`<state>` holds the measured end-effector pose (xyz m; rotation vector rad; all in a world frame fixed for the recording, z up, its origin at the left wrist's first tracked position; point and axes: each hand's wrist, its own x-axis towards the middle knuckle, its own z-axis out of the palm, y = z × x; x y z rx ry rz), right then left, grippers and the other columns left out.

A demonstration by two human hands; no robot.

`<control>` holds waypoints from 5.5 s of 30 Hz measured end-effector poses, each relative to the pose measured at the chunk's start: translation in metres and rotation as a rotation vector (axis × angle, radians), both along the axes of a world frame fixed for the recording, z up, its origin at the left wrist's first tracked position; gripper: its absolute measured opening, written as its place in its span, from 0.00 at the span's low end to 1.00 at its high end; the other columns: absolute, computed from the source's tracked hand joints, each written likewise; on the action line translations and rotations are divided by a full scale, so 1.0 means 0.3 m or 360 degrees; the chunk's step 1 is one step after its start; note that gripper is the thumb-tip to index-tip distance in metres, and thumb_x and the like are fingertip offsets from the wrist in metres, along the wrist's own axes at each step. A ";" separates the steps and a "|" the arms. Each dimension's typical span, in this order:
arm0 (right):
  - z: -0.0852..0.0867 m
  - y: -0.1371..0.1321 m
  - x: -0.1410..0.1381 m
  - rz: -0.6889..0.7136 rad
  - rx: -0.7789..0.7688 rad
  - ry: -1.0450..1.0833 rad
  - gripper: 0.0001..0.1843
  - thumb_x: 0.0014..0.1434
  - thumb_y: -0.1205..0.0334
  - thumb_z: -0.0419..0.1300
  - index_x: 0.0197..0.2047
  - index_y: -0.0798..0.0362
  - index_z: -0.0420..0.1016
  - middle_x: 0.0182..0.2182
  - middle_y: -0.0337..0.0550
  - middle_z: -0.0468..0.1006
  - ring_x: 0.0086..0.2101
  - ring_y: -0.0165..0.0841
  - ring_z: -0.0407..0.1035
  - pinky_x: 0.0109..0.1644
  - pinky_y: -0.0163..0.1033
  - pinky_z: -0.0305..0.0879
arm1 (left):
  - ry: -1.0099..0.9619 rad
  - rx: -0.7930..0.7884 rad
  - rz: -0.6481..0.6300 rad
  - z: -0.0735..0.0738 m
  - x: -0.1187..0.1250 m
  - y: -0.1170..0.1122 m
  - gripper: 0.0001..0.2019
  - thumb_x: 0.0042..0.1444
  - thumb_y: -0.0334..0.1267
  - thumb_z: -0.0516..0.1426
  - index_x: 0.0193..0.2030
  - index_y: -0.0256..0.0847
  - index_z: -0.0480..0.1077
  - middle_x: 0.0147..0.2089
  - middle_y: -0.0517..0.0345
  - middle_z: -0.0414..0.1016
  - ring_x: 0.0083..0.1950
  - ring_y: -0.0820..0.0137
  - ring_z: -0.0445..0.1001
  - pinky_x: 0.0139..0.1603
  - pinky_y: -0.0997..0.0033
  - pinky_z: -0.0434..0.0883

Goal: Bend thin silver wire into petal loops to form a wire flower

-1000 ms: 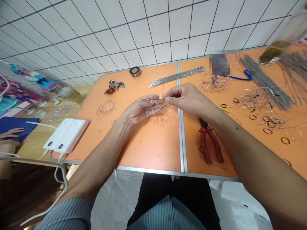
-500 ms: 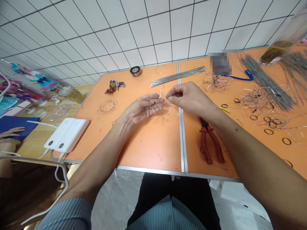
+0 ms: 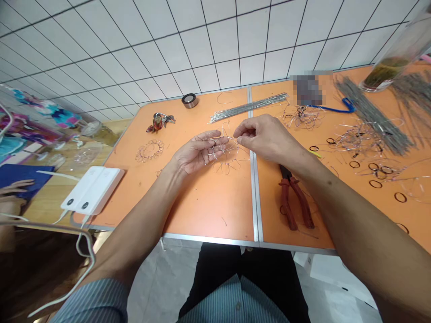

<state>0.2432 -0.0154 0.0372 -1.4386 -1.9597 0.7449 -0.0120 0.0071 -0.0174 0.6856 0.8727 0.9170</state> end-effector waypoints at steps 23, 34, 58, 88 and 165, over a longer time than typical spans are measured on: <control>-0.014 0.007 0.009 0.0059 0.0151 -0.0073 0.11 0.67 0.66 0.70 0.46 0.46 0.95 0.39 0.42 0.92 0.41 0.43 0.83 0.50 0.48 0.73 | -0.0080 0.0028 -0.0055 -0.006 -0.008 0.008 0.15 0.71 0.18 0.60 0.54 0.34 0.85 0.52 0.43 0.94 0.49 0.63 0.96 0.60 0.65 0.89; -0.015 -0.002 0.007 0.0013 0.0126 -0.0089 0.10 0.68 0.65 0.70 0.46 0.45 0.95 0.41 0.42 0.93 0.42 0.45 0.84 0.52 0.49 0.75 | -0.0095 0.0039 -0.0083 -0.014 -0.013 0.011 0.15 0.72 0.18 0.60 0.55 0.34 0.85 0.54 0.42 0.95 0.52 0.61 0.96 0.65 0.63 0.88; -0.127 0.063 0.007 -0.0145 -0.1071 0.1034 0.11 0.62 0.79 0.76 0.40 0.53 0.90 0.33 0.44 0.86 0.35 0.31 0.80 0.33 0.30 0.73 | -0.0071 0.0002 -0.0034 -0.003 -0.005 0.009 0.15 0.70 0.18 0.61 0.54 0.35 0.85 0.55 0.44 0.94 0.49 0.65 0.94 0.64 0.65 0.88; -0.173 0.059 -0.007 0.0078 -0.1404 0.1369 0.15 0.56 0.75 0.87 0.44 0.53 0.93 0.36 0.41 0.87 0.34 0.27 0.80 0.34 0.28 0.80 | -0.0121 -0.0003 -0.0011 0.001 0.010 0.003 0.14 0.71 0.18 0.61 0.53 0.34 0.85 0.52 0.44 0.93 0.47 0.66 0.94 0.57 0.69 0.87; -0.121 0.074 0.032 -0.0361 -0.0285 0.0721 0.09 0.68 0.71 0.74 0.48 0.50 0.93 0.40 0.47 0.90 0.39 0.37 0.82 0.42 0.41 0.78 | -0.0210 -0.0126 0.0117 0.041 0.030 -0.010 0.21 0.73 0.16 0.55 0.64 0.31 0.83 0.44 0.46 0.92 0.39 0.70 0.92 0.57 0.72 0.87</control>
